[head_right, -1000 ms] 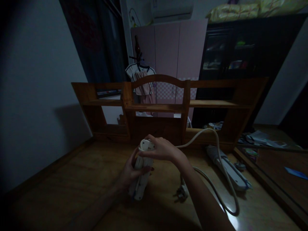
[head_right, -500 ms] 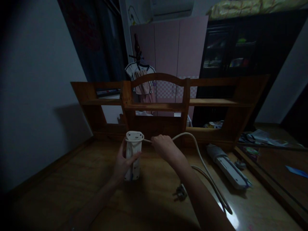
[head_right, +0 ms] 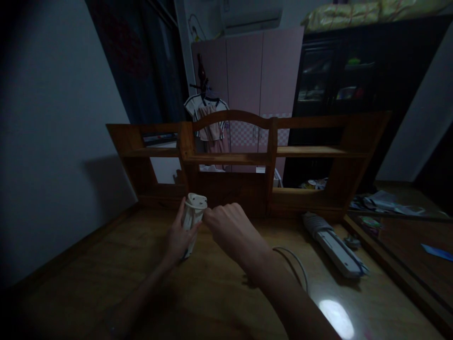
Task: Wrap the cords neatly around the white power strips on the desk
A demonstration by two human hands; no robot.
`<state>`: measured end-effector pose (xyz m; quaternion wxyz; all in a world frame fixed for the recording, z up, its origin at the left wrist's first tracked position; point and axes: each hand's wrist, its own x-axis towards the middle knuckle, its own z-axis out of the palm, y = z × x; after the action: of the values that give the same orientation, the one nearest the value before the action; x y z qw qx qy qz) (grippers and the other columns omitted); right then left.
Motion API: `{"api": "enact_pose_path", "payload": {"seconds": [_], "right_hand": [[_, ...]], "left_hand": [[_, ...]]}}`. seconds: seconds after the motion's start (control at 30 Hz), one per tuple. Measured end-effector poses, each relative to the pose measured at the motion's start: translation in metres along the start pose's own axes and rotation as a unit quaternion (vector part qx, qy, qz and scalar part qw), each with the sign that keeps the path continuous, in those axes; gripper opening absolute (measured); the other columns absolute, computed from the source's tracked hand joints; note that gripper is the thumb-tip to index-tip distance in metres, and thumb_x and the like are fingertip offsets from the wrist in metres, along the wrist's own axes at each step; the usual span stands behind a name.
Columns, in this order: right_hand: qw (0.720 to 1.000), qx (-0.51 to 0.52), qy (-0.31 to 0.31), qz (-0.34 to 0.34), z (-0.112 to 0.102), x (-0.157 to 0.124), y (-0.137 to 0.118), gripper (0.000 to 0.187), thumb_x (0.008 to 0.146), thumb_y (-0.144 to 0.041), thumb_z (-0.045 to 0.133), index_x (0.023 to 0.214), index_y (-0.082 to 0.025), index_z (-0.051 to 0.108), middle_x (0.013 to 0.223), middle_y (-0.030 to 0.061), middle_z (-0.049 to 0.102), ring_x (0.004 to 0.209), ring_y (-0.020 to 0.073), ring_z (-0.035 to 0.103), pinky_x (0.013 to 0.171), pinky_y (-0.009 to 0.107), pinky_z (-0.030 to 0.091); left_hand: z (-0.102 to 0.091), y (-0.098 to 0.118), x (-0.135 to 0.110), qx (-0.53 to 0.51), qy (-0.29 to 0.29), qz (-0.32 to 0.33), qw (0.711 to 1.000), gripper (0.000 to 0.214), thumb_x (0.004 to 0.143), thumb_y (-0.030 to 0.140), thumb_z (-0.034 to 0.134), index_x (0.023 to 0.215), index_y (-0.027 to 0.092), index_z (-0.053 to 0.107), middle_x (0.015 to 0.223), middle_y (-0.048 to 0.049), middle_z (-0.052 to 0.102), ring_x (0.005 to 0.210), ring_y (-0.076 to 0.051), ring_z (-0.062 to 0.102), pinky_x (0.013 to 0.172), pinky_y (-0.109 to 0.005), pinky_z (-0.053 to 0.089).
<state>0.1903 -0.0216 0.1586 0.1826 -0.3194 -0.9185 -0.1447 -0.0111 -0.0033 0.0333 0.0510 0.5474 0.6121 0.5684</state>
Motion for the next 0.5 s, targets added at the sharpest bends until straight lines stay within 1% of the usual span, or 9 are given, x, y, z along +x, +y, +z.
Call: {"api": "enact_pose_path", "payload": {"seconds": [0.07, 0.13, 0.17, 0.23, 0.3, 0.33, 0.4, 0.43, 0.5], "right_hand": [[1.000, 0.012, 0.005, -0.015, -0.003, -0.002, -0.001, 0.012, 0.085, -0.012, 0.052, 0.076, -0.017, 0.058, 0.070, 0.0012, 0.065, 0.055, 0.0116, 0.053, 0.050, 0.030, 0.013], [0.999, 0.023, 0.006, -0.027, -0.007, -0.004, -0.002, 0.014, 0.085, -0.012, 0.052, 0.073, -0.016, 0.058, 0.070, 0.0015, 0.065, 0.055, 0.0111, 0.052, 0.050, 0.030, 0.014], [0.999, 0.028, 0.006, -0.032, -0.008, -0.005, -0.001, 0.015, 0.085, -0.011, 0.052, 0.073, -0.016, 0.058, 0.071, 0.0018, 0.065, 0.055, 0.0109, 0.052, 0.051, 0.029, 0.015], [0.998, 0.047, 0.001, -0.036, -0.011, -0.005, 0.000, 0.016, 0.086, -0.012, 0.052, 0.072, -0.016, 0.060, 0.072, 0.0023, 0.065, 0.057, 0.0105, 0.053, 0.052, 0.028, 0.018], [0.996, 0.081, -0.014, -0.034, -0.012, -0.005, 0.003, 0.015, 0.085, -0.014, 0.054, 0.072, -0.016, 0.063, 0.071, 0.0022, 0.065, 0.060, 0.0101, 0.054, 0.053, 0.027, 0.021], [0.994, 0.105, -0.024, -0.029, -0.012, -0.004, 0.007, 0.014, 0.084, -0.015, 0.056, 0.073, -0.016, 0.064, 0.070, 0.0016, 0.065, 0.061, 0.0099, 0.054, 0.054, 0.026, 0.023], [0.984, 0.169, -0.047, -0.017, -0.011, -0.003, 0.019, 0.010, 0.081, -0.018, 0.061, 0.075, -0.018, 0.068, 0.068, 0.0002, 0.065, 0.063, 0.0099, 0.056, 0.055, 0.023, 0.027], [0.976, 0.210, -0.056, -0.011, -0.010, -0.002, 0.026, 0.008, 0.080, -0.020, 0.062, 0.077, -0.019, 0.069, 0.069, -0.0003, 0.066, 0.065, 0.0101, 0.057, 0.056, 0.022, 0.029], [0.951, 0.300, -0.075, -0.001, -0.007, -0.001, 0.044, 0.010, 0.079, -0.025, 0.064, 0.080, -0.019, 0.072, 0.071, -0.0005, 0.067, 0.068, 0.0112, 0.060, 0.058, 0.020, 0.034]], "left_hand": [[0.003, 0.004, -0.007, 0.053, -0.036, 0.007, 0.998, 0.079, 0.078, 0.031, 0.064, 0.146, 0.031, 0.023, 0.126, -0.0091, 0.060, 0.100, -0.026, 0.064, 0.079, -0.033, 0.050], [0.006, 0.007, -0.015, 0.107, -0.076, 0.044, 0.990, 0.076, 0.079, 0.030, 0.062, 0.145, 0.030, 0.024, 0.122, -0.0096, 0.062, 0.092, -0.025, 0.065, 0.074, -0.031, 0.049], [0.007, 0.009, -0.019, 0.130, -0.097, 0.075, 0.984, 0.073, 0.080, 0.028, 0.061, 0.144, 0.030, 0.026, 0.123, -0.0094, 0.060, 0.091, -0.024, 0.065, 0.073, -0.030, 0.049], [0.010, 0.011, -0.027, 0.167, -0.140, 0.146, 0.965, 0.062, 0.080, 0.022, 0.057, 0.139, 0.028, 0.037, 0.124, -0.0087, 0.059, 0.088, -0.022, 0.064, 0.073, -0.029, 0.048], [0.012, 0.013, -0.036, 0.188, -0.190, 0.213, 0.940, 0.048, 0.079, 0.015, 0.055, 0.125, 0.025, 0.051, 0.114, -0.0084, 0.062, 0.084, -0.020, 0.064, 0.072, -0.028, 0.047], [0.013, 0.013, -0.040, 0.192, -0.214, 0.238, 0.928, 0.041, 0.078, 0.011, 0.054, 0.117, 0.023, 0.055, 0.106, -0.0079, 0.064, 0.082, -0.020, 0.063, 0.072, -0.028, 0.046], [0.015, 0.015, -0.045, 0.186, -0.251, 0.266, 0.912, 0.032, 0.077, 0.008, 0.053, 0.107, 0.021, 0.057, 0.094, -0.0060, 0.065, 0.081, -0.019, 0.062, 0.071, -0.027, 0.046], [0.015, 0.016, -0.047, 0.180, -0.262, 0.272, 0.908, 0.031, 0.078, 0.008, 0.052, 0.106, 0.021, 0.055, 0.092, -0.0050, 0.065, 0.081, -0.019, 0.062, 0.071, -0.027, 0.046], [0.016, 0.016, -0.047, 0.169, -0.259, 0.289, 0.906, 0.033, 0.081, 0.010, 0.051, 0.112, 0.021, 0.051, 0.094, -0.0049, 0.064, 0.083, -0.019, 0.062, 0.072, -0.028, 0.048]]}}
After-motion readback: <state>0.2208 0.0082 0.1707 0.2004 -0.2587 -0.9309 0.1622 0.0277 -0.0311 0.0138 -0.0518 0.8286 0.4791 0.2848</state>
